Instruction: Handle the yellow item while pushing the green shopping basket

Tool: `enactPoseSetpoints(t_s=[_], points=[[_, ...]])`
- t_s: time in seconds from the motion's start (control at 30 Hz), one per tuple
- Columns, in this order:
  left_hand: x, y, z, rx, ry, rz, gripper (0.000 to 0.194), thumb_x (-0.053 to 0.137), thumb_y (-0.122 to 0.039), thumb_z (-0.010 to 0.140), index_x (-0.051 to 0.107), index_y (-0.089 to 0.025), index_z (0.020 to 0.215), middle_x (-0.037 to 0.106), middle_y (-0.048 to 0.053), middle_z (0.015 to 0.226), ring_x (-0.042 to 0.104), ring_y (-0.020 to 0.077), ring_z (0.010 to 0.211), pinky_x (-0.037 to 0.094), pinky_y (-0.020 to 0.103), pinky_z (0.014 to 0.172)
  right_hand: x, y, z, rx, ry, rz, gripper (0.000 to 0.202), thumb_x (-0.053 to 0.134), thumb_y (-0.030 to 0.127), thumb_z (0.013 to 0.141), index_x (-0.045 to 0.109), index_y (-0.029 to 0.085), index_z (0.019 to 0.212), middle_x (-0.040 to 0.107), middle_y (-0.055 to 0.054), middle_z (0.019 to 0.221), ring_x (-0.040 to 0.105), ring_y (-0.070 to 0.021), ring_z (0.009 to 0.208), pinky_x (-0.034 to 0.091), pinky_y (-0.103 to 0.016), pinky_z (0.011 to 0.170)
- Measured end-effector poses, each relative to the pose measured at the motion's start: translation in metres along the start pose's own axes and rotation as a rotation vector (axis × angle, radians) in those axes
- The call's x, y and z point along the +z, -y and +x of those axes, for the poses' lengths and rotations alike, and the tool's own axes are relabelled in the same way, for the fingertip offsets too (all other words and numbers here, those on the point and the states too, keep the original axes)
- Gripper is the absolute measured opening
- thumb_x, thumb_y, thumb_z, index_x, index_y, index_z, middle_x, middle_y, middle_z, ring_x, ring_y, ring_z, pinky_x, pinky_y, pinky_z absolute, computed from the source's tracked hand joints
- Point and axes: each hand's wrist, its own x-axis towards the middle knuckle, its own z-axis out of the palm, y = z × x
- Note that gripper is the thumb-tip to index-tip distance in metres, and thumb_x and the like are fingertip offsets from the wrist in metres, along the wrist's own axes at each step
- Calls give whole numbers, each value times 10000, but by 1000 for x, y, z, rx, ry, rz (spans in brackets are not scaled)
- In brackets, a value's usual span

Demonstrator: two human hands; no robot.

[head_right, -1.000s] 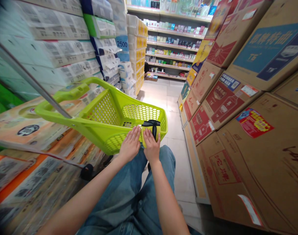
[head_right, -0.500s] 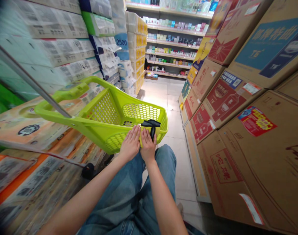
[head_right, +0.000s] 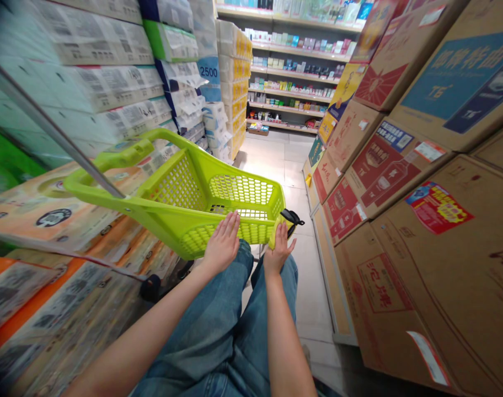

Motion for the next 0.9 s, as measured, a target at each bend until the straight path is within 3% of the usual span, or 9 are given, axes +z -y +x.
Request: enactPoseSetpoints(t_s=[0.1,0.23,0.3,0.37,0.47,0.57,0.67,0.8,0.9], points=[[0,0,0,1,1,-7,664,352,-179,952,139,-59,1570,179,114,1651,95,208,1538,196,399,1246,8,33,-1,-45,14,28,823,367,49,760,260,213,1560,424,-139,1548,360,-240,1463,145,-590,1197],[1,0,0,0,-9,-18,682,365,-174,937,138,-79,1573,174,105,1654,76,205,1540,194,408,1247,2,64,6,-279,199,51,774,389,38,783,337,228,1531,469,-92,1526,380,-187,1450,103,-488,1232],[1,0,0,-2,-7,-20,685,366,-175,935,137,-84,1574,178,101,1654,76,204,1540,195,409,1247,-7,60,11,-344,252,44,771,395,24,769,382,245,1508,493,-71,1510,409,-168,1431,78,-467,1237],[0,0,0,-3,-1,-19,679,360,-178,940,134,-77,1573,183,104,1652,83,202,1540,199,407,1246,-15,44,17,-314,228,22,782,397,20,743,414,256,1489,516,-65,1492,437,-167,1411,81,-474,1233],[-3,-1,1,-1,13,-15,675,360,-183,944,136,-63,1570,176,105,1652,90,199,1539,199,400,1246,-23,15,23,-152,156,-2,793,393,35,706,451,275,1459,536,-55,1476,459,-176,1396,128,-506,1217],[-5,-1,1,-5,22,-16,671,359,-184,944,144,-58,1568,164,104,1654,86,198,1539,195,395,1248,-23,12,28,-3,134,-14,777,391,52,679,495,269,1419,559,-55,1453,472,-196,1385,108,-560,1208],[-4,-1,1,-10,18,-26,668,350,-180,945,143,-61,1568,161,106,1655,82,197,1540,194,400,1248,-20,42,30,26,165,-24,765,403,53,666,511,230,1403,562,-78,1448,468,-217,1386,73,-583,1207],[0,-1,0,-16,12,-46,666,348,-185,944,146,-75,1569,175,102,1653,95,201,1538,198,411,1247,-18,88,32,-136,310,55,775,413,35,661,517,240,1401,550,-51,1462,454,-190,1394,33,-518,1230],[0,0,-1,-12,3,-57,692,356,-184,938,109,-93,1578,180,100,1653,101,201,1538,206,416,1244,-24,92,36,-191,368,99,777,424,25,658,533,272,1387,554,-19,1459,465,-169,1381,7,-482,1239]])
